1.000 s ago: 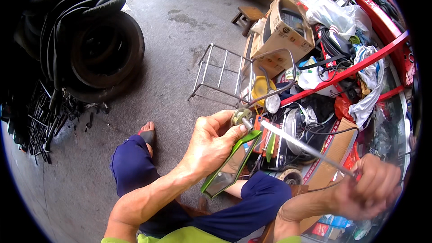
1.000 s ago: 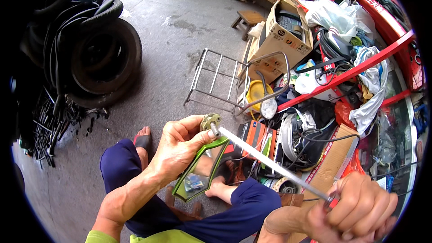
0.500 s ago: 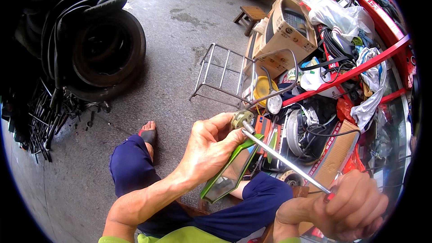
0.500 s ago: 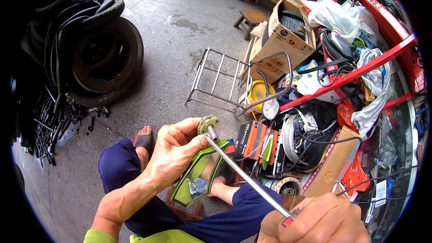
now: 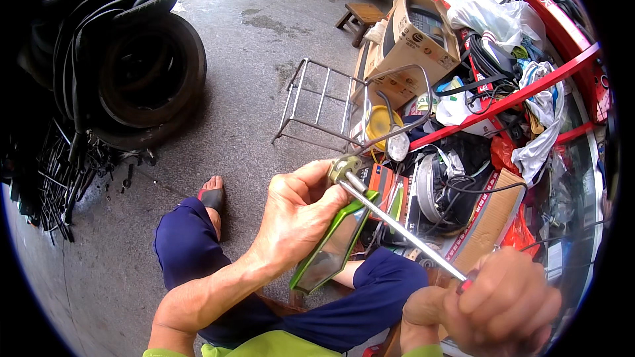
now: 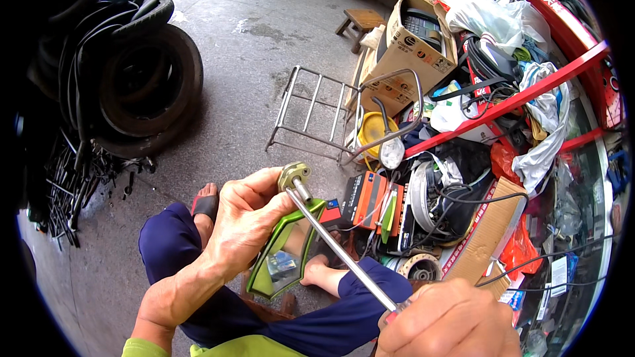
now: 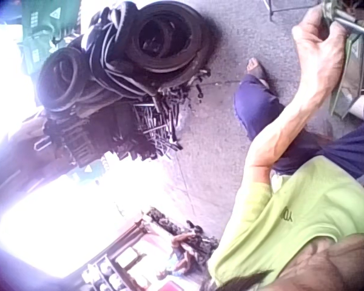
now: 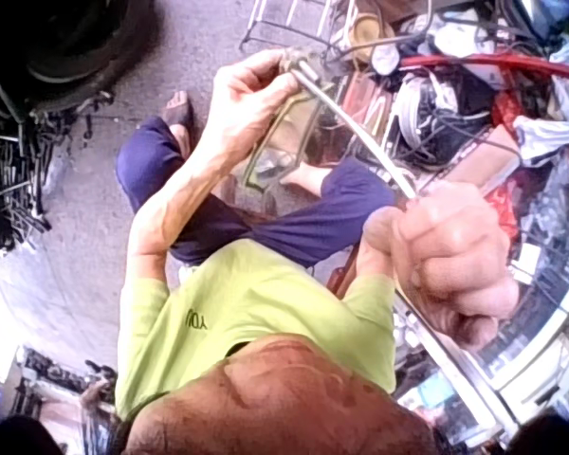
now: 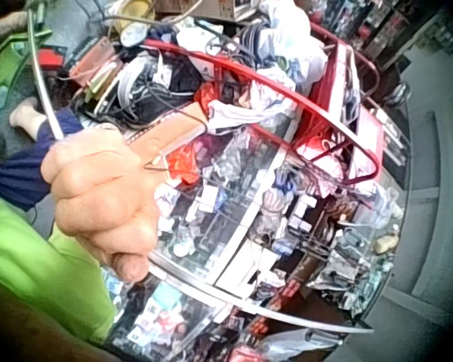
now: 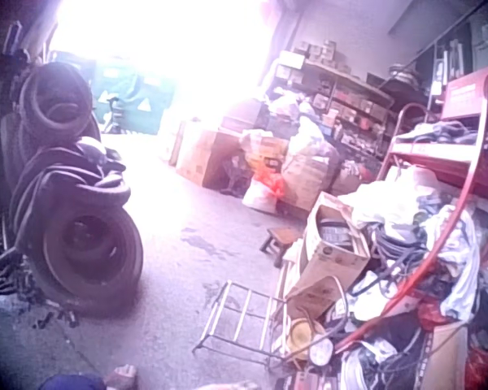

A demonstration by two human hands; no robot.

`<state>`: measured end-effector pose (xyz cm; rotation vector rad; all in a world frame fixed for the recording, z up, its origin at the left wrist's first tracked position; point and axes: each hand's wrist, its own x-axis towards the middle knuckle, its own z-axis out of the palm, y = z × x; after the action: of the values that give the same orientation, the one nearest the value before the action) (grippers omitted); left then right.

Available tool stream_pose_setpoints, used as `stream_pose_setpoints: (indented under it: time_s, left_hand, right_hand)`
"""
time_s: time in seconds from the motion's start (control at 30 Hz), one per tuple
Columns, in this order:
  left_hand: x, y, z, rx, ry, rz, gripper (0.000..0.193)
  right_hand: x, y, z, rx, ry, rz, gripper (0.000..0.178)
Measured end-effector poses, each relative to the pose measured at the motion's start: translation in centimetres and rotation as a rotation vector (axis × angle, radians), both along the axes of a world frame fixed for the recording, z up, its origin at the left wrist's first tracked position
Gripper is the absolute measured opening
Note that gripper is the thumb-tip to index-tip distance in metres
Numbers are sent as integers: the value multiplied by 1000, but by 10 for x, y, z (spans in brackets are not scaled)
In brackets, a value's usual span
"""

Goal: The person assembles a small mechanical component by inserting a metal rod into a green plastic housing and tightening it with a screwdriver. They repeatedly adjust the fit and tighten the screw to secure the parts together.

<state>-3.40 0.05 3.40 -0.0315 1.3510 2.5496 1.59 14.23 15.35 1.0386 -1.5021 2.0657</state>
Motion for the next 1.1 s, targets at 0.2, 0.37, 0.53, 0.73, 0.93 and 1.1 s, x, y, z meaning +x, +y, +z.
stream_pose_setpoints:
  time_s: [0.2,0.37,0.53,0.73,0.93,1.1]
  left_hand:
    - [-5,4,-9,-13,59,149,19]
    - [-6,5,-14,-89,90,242,20]
    - [-10,6,-11,-87,85,290,20]
    - [-9,6,-9,-82,126,295,19]
    - [-10,6,-14,-82,126,279,19]
    - [-9,5,-9,-75,111,235,22]
  right_hand:
    - [-3,1,0,653,234,-831,53]
    - [24,31,14,1425,476,-1150,81]
    - [12,28,18,1308,419,-937,74]
    - [10,-6,14,826,-33,-1151,30]
    - [23,1,18,990,-102,-1138,40]
    - [14,0,22,1018,28,-1112,46]
